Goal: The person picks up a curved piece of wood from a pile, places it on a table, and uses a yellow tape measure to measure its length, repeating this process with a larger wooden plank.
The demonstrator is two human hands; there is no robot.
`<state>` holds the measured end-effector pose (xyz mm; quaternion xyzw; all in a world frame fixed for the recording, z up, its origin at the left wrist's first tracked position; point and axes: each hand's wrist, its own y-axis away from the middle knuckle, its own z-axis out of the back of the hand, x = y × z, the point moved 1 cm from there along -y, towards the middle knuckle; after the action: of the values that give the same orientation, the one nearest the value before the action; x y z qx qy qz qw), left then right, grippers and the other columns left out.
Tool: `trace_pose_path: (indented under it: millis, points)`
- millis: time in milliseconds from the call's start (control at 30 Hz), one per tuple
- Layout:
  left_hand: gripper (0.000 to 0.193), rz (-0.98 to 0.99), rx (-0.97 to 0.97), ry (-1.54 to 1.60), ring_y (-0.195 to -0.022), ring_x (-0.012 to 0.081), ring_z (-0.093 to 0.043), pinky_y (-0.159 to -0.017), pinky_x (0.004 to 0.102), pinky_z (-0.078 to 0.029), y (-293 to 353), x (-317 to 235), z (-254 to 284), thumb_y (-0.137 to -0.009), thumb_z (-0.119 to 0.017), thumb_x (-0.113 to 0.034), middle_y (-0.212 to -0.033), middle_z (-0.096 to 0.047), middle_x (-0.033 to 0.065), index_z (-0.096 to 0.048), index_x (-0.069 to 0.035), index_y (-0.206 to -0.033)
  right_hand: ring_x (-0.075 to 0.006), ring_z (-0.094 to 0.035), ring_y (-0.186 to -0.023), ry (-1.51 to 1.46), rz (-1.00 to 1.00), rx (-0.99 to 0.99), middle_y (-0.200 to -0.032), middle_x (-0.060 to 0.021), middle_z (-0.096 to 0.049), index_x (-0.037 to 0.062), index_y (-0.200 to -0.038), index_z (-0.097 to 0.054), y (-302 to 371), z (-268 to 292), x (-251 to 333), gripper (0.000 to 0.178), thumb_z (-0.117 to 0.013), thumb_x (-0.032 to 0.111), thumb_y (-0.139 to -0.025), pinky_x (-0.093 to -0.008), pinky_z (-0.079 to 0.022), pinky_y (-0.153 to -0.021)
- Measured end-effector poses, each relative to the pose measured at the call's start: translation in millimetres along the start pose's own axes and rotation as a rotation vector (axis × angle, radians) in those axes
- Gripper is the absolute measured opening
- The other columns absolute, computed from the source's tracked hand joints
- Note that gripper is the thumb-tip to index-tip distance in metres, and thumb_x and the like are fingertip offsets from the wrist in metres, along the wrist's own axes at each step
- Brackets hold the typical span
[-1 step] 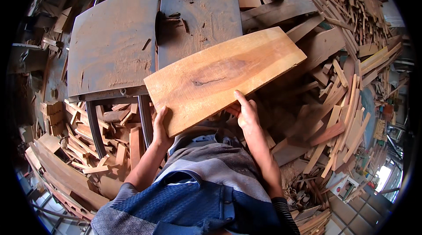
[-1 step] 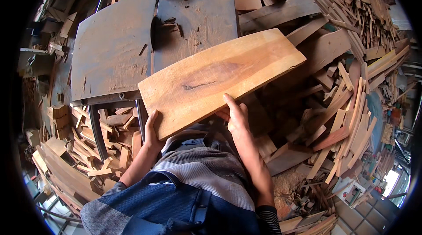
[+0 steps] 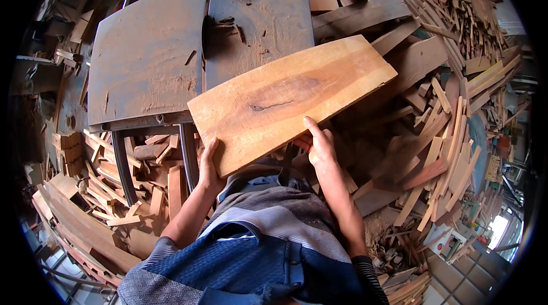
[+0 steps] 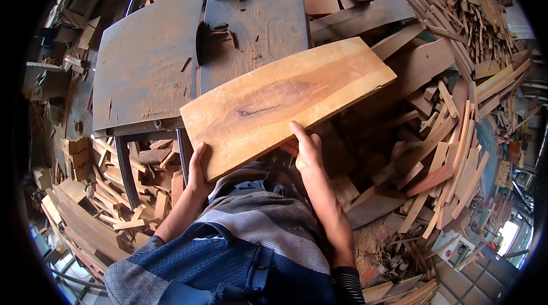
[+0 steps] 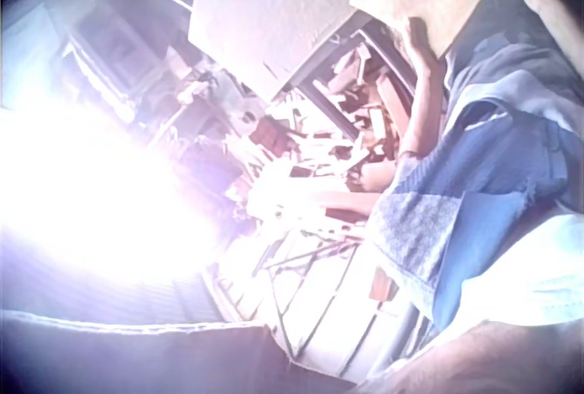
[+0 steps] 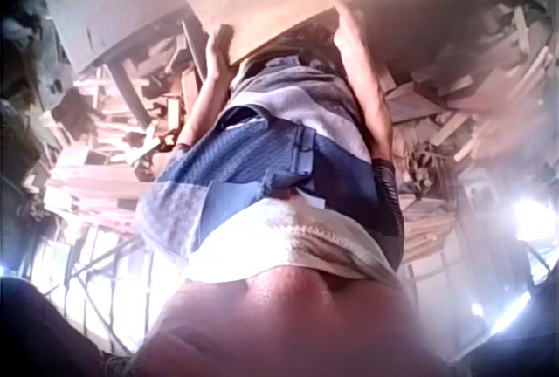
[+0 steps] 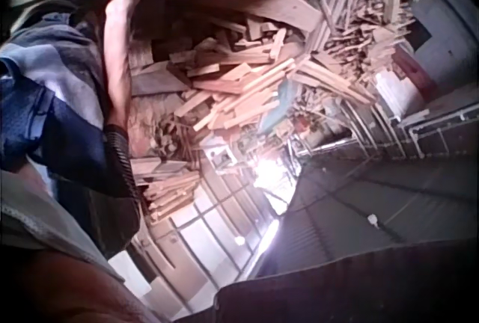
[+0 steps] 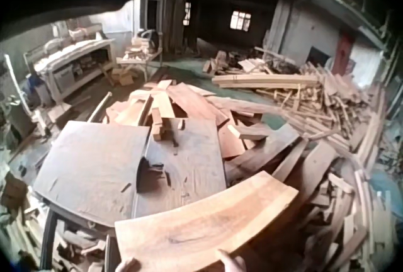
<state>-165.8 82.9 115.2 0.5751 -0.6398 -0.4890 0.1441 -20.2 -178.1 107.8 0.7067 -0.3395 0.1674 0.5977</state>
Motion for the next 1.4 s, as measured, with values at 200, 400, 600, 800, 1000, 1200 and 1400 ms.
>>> trace_pose_path:
  millis: [200, 400, 600, 800, 1000, 1200, 1400]
  points:
    - [0.074, 0.043, 0.107, -0.113, -0.121, 0.033, -0.063, -0.094, 0.0527, -0.054, 19.0, 17.9, -6.8, -0.096, -0.059, -0.063, -0.139, -0.06, 0.0123, -0.043, -0.016, -0.151, -0.0264, -0.075, -0.087, 0.004, 0.081, -0.033, -0.108, -0.016, -0.072, -0.0035, -0.119, -0.066, -3.8, 13.0, -7.2, 0.051, -0.083, 0.031, -0.086, -0.0411, -0.065, -0.065]
    - [0.075, 0.034, 0.162, -0.051, -0.121, 0.0344, -0.063, -0.089, 0.0557, -0.056, 32.7, 29.0, -20.1, -0.094, -0.061, -0.065, -0.139, -0.059, 0.0119, -0.042, -0.019, -0.15, -0.0263, -0.074, -0.095, -0.155, 0.187, -0.111, -0.11, -0.0111, -0.073, 0.0038, -0.122, -0.066, -1.7, 17.2, -6.4, 0.043, -0.076, 0.035, -0.094, -0.043, -0.065, -0.074]
    - [0.073, 0.074, 0.13, -0.041, -0.124, 0.0332, -0.061, -0.091, 0.0575, -0.053, 25.9, 22.7, -14.1, -0.094, -0.061, -0.063, -0.142, -0.058, 0.0085, -0.042, -0.022, -0.151, -0.0226, -0.072, -0.104, 0.05, 0.27, -0.133, -0.125, -0.0079, -0.07, 0.0105, -0.141, -0.059, -26.9, 43.4, -53.1, 0.037, -0.053, 0.02, -0.106, -0.0406, -0.062, -0.074]
    - [0.072, 0.148, 0.134, -0.053, -0.127, 0.0321, -0.059, -0.095, 0.0552, -0.05, 20.7, -10.2, -16.8, -0.094, -0.059, -0.065, -0.143, -0.059, 0.0083, -0.045, -0.022, -0.149, -0.0365, -0.061, -0.125, 1.129, 1.004, -0.446, -0.132, -0.0261, -0.062, 0.0051, -0.144, -0.054, -80.1, 26.0, -70.0, 0.06, -0.073, 0.027, -0.091, -0.0412, -0.05, -0.103]
    - [0.07, 0.229, 0.1, -0.067, -0.121, 0.0333, -0.063, -0.092, 0.0575, -0.054, 2.4, -30.0, -0.2, -0.097, -0.056, -0.062, -0.139, -0.06, 0.0115, -0.044, -0.017, -0.15, -0.0349, -0.062, -0.121, 1.142, 0.886, -0.301, -0.13, -0.0232, -0.063, 0.0054, -0.141, -0.056, -93.7, 12.5, -79.4, 0.057, -0.072, 0.028, -0.091, -0.0431, -0.051, -0.101]
    - [0.07, 0.234, 0.036, -0.021, -0.124, 0.0297, -0.061, -0.097, 0.0498, -0.054, 3.0, -40.5, 1.5, -0.098, -0.063, -0.054, -0.142, -0.059, 0.012, -0.045, -0.011, -0.15, -0.0333, -0.063, -0.117, 0.978, 0.738, -0.181, -0.127, -0.0203, -0.064, 0.0057, -0.138, -0.058, -110.2, -8.6, -75.8, 0.054, -0.071, 0.03, -0.091, -0.045, -0.052, -0.098]
    - [0.066, 0.141, 0.071, 0.004, -0.127, 0.0268, -0.059, -0.106, 0.0442, -0.05, 2.5, -31.4, -1.1, -0.101, -0.063, -0.047, -0.142, -0.058, 0.0121, -0.045, -0.006, -0.149, -0.0317, -0.064, -0.112, 0.444, 0.483, -0.068, -0.124, -0.0174, -0.065, 0.006, -0.134, -0.059, -121.7, -1.9, -76.3, 0.052, -0.069, 0.031, -0.09, -0.0469, -0.053, -0.096]
